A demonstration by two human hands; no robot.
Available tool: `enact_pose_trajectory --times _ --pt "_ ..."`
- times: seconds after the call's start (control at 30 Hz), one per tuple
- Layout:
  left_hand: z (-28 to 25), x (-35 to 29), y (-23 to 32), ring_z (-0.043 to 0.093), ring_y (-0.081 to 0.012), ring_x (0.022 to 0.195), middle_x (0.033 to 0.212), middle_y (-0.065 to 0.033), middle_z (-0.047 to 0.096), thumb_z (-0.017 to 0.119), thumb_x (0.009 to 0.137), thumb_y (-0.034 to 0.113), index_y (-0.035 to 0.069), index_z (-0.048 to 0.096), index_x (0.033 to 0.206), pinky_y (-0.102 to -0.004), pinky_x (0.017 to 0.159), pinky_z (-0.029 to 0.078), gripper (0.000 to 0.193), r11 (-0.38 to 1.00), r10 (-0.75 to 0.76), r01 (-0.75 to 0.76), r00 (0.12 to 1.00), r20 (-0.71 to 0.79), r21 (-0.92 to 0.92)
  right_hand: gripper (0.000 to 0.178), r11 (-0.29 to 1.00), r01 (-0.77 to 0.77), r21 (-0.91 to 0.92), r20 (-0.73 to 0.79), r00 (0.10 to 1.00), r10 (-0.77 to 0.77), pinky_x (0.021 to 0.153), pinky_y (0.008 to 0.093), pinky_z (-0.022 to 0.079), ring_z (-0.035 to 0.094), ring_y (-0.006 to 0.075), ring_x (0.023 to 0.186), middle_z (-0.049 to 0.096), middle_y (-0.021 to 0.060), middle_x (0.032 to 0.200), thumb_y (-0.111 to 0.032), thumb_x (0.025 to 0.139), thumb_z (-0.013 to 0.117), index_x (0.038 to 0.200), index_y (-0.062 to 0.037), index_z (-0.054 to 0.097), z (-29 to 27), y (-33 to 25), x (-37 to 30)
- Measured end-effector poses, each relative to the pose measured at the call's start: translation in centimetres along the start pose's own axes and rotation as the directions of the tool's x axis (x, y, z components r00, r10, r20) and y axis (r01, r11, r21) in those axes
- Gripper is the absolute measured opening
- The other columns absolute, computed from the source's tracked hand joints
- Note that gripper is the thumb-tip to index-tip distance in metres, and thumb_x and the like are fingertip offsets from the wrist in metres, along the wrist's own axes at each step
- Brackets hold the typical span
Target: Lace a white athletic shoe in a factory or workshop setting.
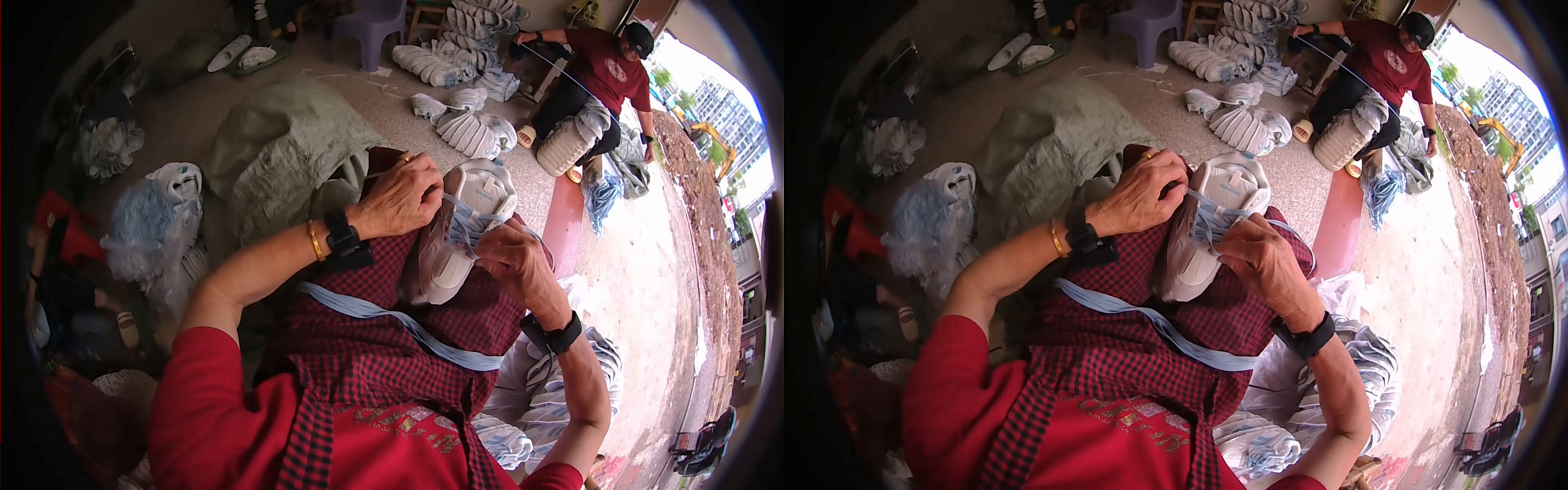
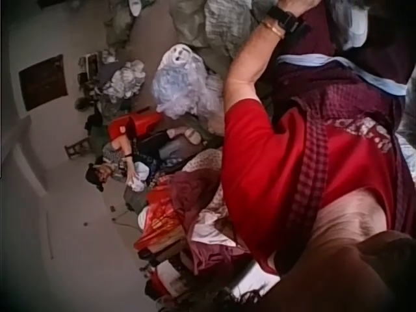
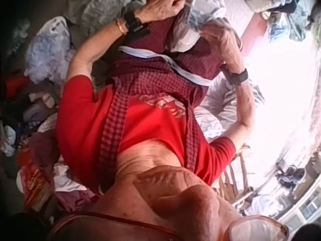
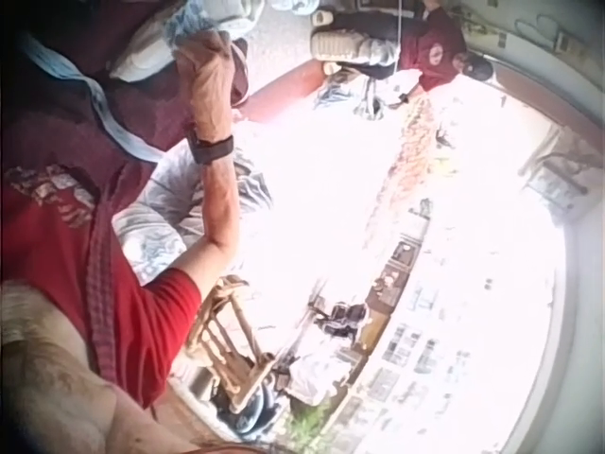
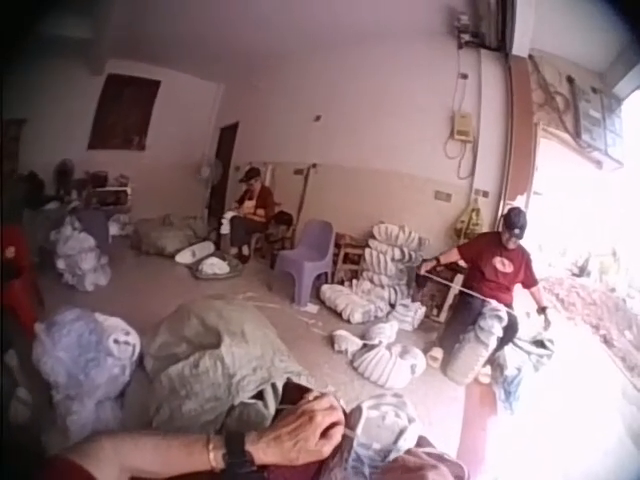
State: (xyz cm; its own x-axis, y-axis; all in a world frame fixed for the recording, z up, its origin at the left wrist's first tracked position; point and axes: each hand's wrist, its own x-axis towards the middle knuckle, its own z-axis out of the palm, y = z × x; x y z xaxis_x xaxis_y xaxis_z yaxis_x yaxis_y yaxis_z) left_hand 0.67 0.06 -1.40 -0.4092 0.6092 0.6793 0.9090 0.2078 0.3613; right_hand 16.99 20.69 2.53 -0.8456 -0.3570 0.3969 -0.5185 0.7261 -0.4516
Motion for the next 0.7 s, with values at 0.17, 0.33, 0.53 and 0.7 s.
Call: enact_pose_trajectory --times 0.17,0.33,0.53,0.7 --pt "0.0 0.5 -0.7 0.061 -0.0294 0.078 0.08 -0.0125 0.061 0.063 0.084 0.008 -0.001 0.062 0.082 -0.0394 0.075 0.047 0.009 0.992 -0.022 0.027 0.999 0.042 -0.126 0.019 0.901 -0.183 -0.392 -0.275 0.959 0.075 0.067 0.0375 0.052 0.063 0.0265 0.079 0.065 0.0072 0.084 0.0 0.074 0.069 0.092 -0.0064 0.07 -0.2 -0.3 1.0" --pt "-1.9 1.0 -1.8 0.051 -0.0113 0.057 0.06 -0.0071 0.056 0.063 0.082 0.01 -0.002 0.061 0.073 -0.0315 0.055 0.041 0.015 0.935 -0.135 0.18 0.977 0.164 -0.306 0.025 0.887 -0.213 -0.41 -0.329 0.941 0.074 0.062 0.0442 0.051 0.063 0.0318 0.071 0.062 0.0117 0.074 -0.005 0.077 0.062 0.103 -0.0067 0.06 0.8 1.7 0.4" --pt "-8.8 0.1 -6.2 0.05 -0.0054 0.059 0.062 0.0024 0.057 0.061 0.083 0.013 0.002 0.063 0.071 -0.0258 0.056 0.041 0.017 0.77 -0.408 0.502 0.862 0.301 -0.395 0.045 0.931 -0.225 -0.287 -0.147 0.971 0.19 0.062 0.044 0.05 0.063 0.0351 0.067 0.059 0.0143 0.071 -0.002 0.078 0.056 0.123 -0.0051 0.05 1.3 2.1 0.6" --pt "-8.4 -0.2 -6.1 0.062 -0.0098 0.07 0.074 -0.0018 0.068 0.064 0.085 0.017 0.002 0.071 0.085 -0.0261 0.066 0.049 0.017 0.729 -0.515 0.628 0.766 0.385 -0.273 0.038 0.941 -0.319 -0.112 -0.143 0.942 0.302 0.062 0.0448 0.05 0.059 0.0342 0.062 0.058 0.0124 0.07 -0.004 0.078 0.06 0.116 -0.005 0.053 -0.2 1.3 1.1"
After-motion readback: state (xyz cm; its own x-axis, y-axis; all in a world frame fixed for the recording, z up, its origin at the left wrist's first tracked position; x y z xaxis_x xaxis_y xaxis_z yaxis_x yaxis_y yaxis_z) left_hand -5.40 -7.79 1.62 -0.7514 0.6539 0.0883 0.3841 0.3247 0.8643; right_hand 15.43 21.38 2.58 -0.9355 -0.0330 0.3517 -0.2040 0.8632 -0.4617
